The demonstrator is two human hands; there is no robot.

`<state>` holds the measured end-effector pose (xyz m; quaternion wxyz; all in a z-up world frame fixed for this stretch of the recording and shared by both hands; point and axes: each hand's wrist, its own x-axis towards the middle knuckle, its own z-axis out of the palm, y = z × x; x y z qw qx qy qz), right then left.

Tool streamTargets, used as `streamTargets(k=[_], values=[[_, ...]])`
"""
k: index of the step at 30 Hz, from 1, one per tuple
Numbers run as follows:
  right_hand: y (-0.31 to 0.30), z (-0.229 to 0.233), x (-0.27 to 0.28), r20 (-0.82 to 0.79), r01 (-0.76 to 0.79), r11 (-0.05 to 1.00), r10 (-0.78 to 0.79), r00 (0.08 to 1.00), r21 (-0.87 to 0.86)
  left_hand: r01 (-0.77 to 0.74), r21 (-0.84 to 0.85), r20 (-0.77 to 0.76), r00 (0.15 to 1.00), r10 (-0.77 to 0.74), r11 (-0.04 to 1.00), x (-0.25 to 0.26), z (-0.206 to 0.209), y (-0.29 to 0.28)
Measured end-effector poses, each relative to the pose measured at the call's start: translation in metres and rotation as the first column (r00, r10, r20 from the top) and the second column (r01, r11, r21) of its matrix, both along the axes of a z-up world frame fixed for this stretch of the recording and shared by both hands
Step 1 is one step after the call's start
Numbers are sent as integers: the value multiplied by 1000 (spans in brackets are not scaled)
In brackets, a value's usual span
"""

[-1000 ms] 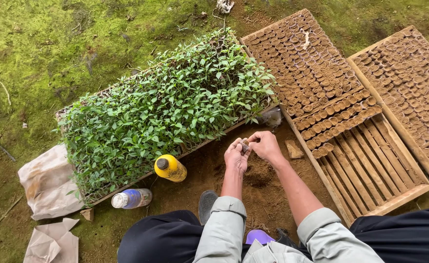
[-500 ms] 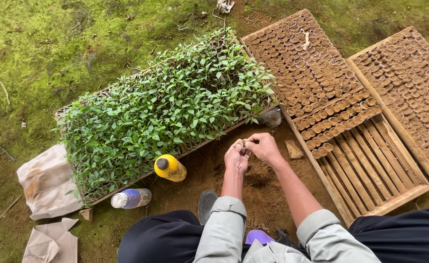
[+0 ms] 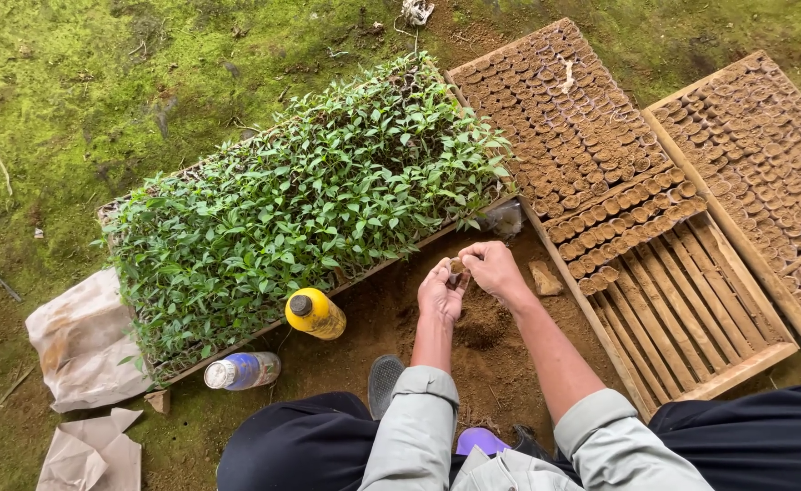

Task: The person sits on the ground and repeatedly picks up small biodegradable pots filled with soil. They place a seedling into each pot, press the soil around it, and then place the pot into a wooden tray. The person continues this process for multiple seedlings.

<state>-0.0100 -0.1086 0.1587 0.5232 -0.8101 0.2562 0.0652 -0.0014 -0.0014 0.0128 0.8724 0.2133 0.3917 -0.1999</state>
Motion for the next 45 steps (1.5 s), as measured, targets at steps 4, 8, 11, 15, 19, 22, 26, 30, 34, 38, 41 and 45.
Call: streamTargets(k=[4,8,11,15,19,22,26,30,34,38,41,45], values=[[9,17,-4,10,-55,997,56,998,-57,8,10,8,1000,-8,1000,0,-9,-1],[3,12,-5,17,-161,968,167,986,-193,8,-9,11,1000,-8,1000,1,-12,-1],[-7,-14,-8,63,-243,923,273,960,-300,10,-26,13,1000,-10,1000,1,-12,0],[-3,-19,-13,106,-358,805,456,884,-472,4,-56,18,1000,-3,998,2,-4,0],[-5,-38,-16,58,-411,756,507,860,-509,-14,-77,-1,1000,14,997,6,-14,-3],[-6,-38,-19,130,-404,772,523,842,-490,-28,-114,-17,1000,27,993,7,-12,-2],[-16,-54,-19,222,-193,906,290,931,-377,-95,-159,-73,994,85,983,6,-7,4],[-34,-124,-20,3,-169,886,188,982,-432,-117,-184,-100,990,100,976,7,1,6],[-14,-170,-25,-47,-285,830,300,953,-480,-84,-160,-104,992,68,983,9,10,8],[13,-181,-39,1,-262,718,343,939,-645,5,-86,-72,997,-11,996,14,20,11],[23,-195,-52,-138,-371,552,417,898,-747,74,-15,-30,997,-75,997,17,36,15],[21,-193,-65,-200,-457,527,472,858,-716,104,33,29,994,-105,994,18,46,17]])
